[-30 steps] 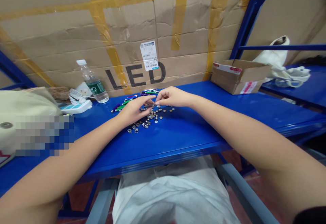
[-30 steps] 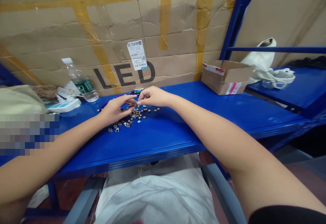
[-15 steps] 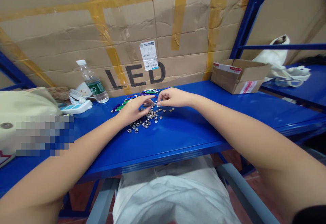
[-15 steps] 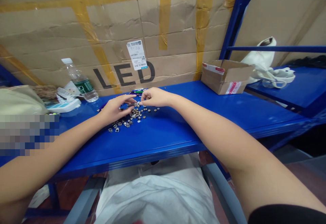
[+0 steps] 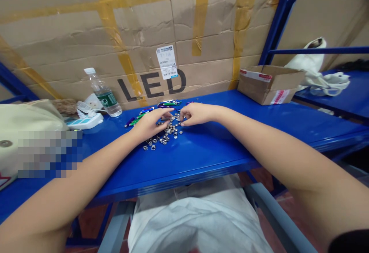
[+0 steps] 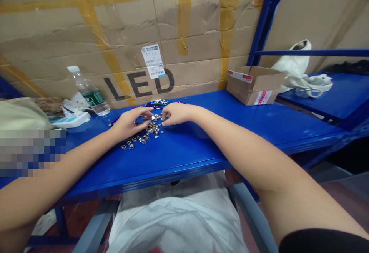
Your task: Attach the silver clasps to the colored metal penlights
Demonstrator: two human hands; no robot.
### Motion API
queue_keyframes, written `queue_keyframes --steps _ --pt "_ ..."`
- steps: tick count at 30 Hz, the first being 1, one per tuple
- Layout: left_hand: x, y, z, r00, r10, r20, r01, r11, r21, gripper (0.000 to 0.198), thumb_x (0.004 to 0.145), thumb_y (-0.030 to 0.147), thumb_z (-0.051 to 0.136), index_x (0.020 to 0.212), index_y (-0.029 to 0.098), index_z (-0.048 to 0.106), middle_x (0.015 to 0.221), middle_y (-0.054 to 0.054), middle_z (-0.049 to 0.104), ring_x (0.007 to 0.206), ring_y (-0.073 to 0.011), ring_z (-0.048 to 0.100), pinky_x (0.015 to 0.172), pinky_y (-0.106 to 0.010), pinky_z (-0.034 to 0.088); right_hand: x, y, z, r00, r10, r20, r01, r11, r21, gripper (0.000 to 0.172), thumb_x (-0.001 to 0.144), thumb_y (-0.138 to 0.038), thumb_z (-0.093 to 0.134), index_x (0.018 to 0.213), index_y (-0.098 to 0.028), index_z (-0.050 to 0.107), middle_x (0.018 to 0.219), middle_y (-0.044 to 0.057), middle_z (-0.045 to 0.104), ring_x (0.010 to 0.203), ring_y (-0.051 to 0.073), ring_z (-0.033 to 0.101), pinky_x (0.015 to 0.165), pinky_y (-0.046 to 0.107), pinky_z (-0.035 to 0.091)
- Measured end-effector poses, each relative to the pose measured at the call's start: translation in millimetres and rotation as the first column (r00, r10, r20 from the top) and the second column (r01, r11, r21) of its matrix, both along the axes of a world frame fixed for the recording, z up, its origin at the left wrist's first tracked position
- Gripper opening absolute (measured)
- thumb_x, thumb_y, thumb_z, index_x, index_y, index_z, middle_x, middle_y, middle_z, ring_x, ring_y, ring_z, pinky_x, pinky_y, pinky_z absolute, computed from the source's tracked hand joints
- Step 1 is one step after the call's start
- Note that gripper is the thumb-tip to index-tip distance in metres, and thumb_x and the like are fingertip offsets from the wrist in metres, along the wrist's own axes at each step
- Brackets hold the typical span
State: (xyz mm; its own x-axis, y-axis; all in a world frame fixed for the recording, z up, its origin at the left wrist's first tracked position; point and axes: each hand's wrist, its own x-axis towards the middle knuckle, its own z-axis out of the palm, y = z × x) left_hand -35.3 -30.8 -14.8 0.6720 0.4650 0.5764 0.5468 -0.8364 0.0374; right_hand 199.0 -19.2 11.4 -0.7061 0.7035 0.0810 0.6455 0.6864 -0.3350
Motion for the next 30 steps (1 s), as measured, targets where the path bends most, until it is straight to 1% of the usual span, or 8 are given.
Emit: queue_keyframes --steps 4,11,13,15,18,20,25,30 --pt "-0.6 0.4 -0.5 1.0 0.009 -0.013 -0.009 1.0 -0.006 0.038 0.087 0.027 0.054 0.123 0.018 0.054 0.101 -0.005 0.071 0.092 -0.0167 0.068 0.084 -0.032 0.056 3.2 4.7 -3.5 0.992 0.037 0.124 -0.044 0.997 0.058 0.026 0.075 -0.033 0.064 0.095 -0.019 0.071 0.086 0.005 0.07 0.073 0.017 0.059 0.065 0.028 0.04" --pt "-1.0 0.8 -0.7 1.0 -0.012 -0.012 0.013 1.0 0.008 0.037 0.086 0.024 0.055 0.123 0.018 0.055 0.1 -0.005 0.072 0.091 -0.0155 0.069 0.084 -0.03 0.056 2.8 5.3 -2.3 0.993 0.035 0.111 -0.04 0.998 0.046 0.017 0.075 -0.027 0.063 0.087 -0.017 0.072 0.084 0.005 0.07 0.071 0.015 0.059 0.064 0.027 0.04" --pt "-0.5 0.4 0.0 1.0 -0.021 -0.006 0.021 1.0 0.007 0.037 0.086 0.023 0.055 0.122 0.017 0.055 0.1 -0.005 0.072 0.091 -0.0156 0.069 0.084 -0.029 0.056 4.0 3.6 0.9 0.999 0.029 0.041 -0.03 0.999 0.034 0.017 0.076 -0.027 0.063 0.086 -0.016 0.071 0.077 0.004 0.068 0.066 0.014 0.056 0.061 0.026 0.039" --pt "0.5 -0.4 1.0 1.0 -0.025 0.002 0.025 1.0 -0.004 0.036 0.085 0.023 0.056 0.12 0.017 0.056 0.1 -0.006 0.072 0.091 -0.0161 0.069 0.083 -0.03 0.057 4.0 1.5 3.2 0.996 0.029 -0.087 -0.027 0.999 0.027 0.019 0.078 -0.029 0.062 0.089 -0.015 0.069 0.068 0.001 0.062 0.06 0.012 0.052 0.058 0.025 0.037" --pt "2.3 -1.9 2.4 0.999 -0.024 0.032 0.025 0.999 -0.034 0.037 0.083 0.022 0.055 0.12 0.016 0.056 0.101 -0.007 0.072 0.089 -0.0167 0.069 0.081 -0.03 0.057 0.7 -0.5 2.9 0.951 0.052 -0.304 -0.042 0.998 0.04 0.023 0.081 -0.03 0.061 0.096 -0.014 0.067 0.062 -0.002 0.055 0.056 0.009 0.046 0.055 0.024 0.034" --pt "3.3 -2.8 3.0 0.998 -0.018 0.056 0.021 0.998 -0.063 0.039 0.083 0.022 0.055 0.122 0.016 0.055 0.102 -0.007 0.071 0.088 -0.0165 0.069 0.081 -0.029 0.058 -2.6 -0.3 0.1 0.916 0.081 -0.394 -0.06 0.996 0.066 0.023 0.08 -0.03 0.062 0.096 -0.013 0.066 0.061 -0.003 0.052 0.056 0.009 0.043 0.056 0.024 0.033" --pt "3.5 -3.8 1.9 0.994 -0.009 0.11 0.022 0.993 -0.114 0.043 0.083 0.022 0.056 0.125 0.017 0.052 0.103 -0.006 0.071 0.09 -0.0164 0.069 0.081 -0.029 0.058 -8.2 3.9 -8.7 0.882 0.146 -0.447 -0.104 0.988 0.116 0.02 0.078 -0.028 0.065 0.09 -0.012 0.066 0.057 -0.006 0.046 0.055 0.008 0.039 0.054 0.023 0.031" --pt "3.5 -3.7 0.3 0.988 -0.015 0.151 0.038 0.988 -0.15 0.044 0.083 0.022 0.057 0.126 0.017 0.052 0.104 -0.006 0.07 0.09 -0.016 0.069 0.082 -0.028 0.058 -10.2 5.9 -12.9 0.854 0.19 -0.484 -0.128 0.979 0.159 0.016 0.079 -0.027 0.064 0.087 -0.013 0.065 0.057 -0.006 0.046 0.055 0.007 0.038 0.054 0.023 0.029"
